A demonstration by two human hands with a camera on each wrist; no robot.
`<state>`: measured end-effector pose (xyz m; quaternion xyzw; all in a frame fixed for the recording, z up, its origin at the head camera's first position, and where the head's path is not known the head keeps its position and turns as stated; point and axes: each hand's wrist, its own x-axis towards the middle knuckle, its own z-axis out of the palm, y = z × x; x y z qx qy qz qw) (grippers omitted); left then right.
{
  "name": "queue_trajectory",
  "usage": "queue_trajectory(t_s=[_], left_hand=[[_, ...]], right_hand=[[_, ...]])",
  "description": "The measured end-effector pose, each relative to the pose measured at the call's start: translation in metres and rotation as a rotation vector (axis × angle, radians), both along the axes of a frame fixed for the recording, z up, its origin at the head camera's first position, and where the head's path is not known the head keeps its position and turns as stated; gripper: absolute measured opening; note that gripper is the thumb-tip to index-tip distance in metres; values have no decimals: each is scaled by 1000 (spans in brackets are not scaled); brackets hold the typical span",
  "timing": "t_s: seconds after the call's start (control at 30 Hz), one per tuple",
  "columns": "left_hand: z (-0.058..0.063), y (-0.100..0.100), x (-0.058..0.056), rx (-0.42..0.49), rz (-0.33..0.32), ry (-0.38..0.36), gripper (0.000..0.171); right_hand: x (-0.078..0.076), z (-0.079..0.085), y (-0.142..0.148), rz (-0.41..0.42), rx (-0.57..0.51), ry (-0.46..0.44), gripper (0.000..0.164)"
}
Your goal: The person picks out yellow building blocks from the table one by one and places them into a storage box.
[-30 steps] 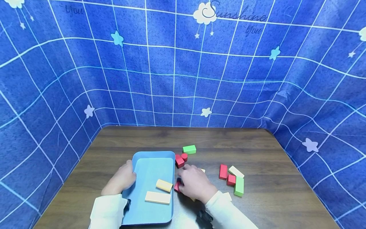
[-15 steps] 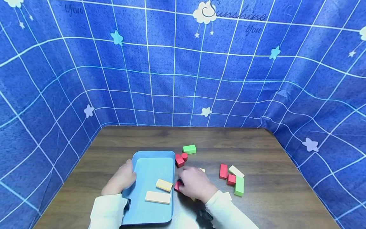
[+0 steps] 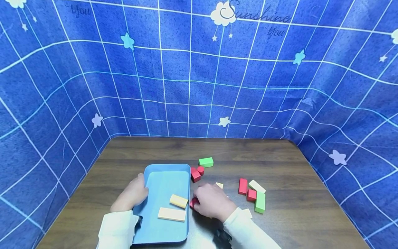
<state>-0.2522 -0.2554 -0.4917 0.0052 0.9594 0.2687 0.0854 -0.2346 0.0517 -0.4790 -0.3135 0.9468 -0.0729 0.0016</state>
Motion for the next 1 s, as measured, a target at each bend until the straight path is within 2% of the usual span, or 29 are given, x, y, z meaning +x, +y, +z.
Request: queue_trajectory(t_s=[0.3,0.67,0.9,1.0], left_hand=[[0,0,0,-3,-4,1,59],[0,0,1,8,5,-21,57],[-1,0,1,7,4,-20,57],[0,0,1,9,4,-22,58]], right_hand=[[0,1,5,-12,-5,-4,27],[4,16,15,0,41,-133,17],[8,21,18,-22,57,-211,28],[8,22,18,-32,66,-217,29]])
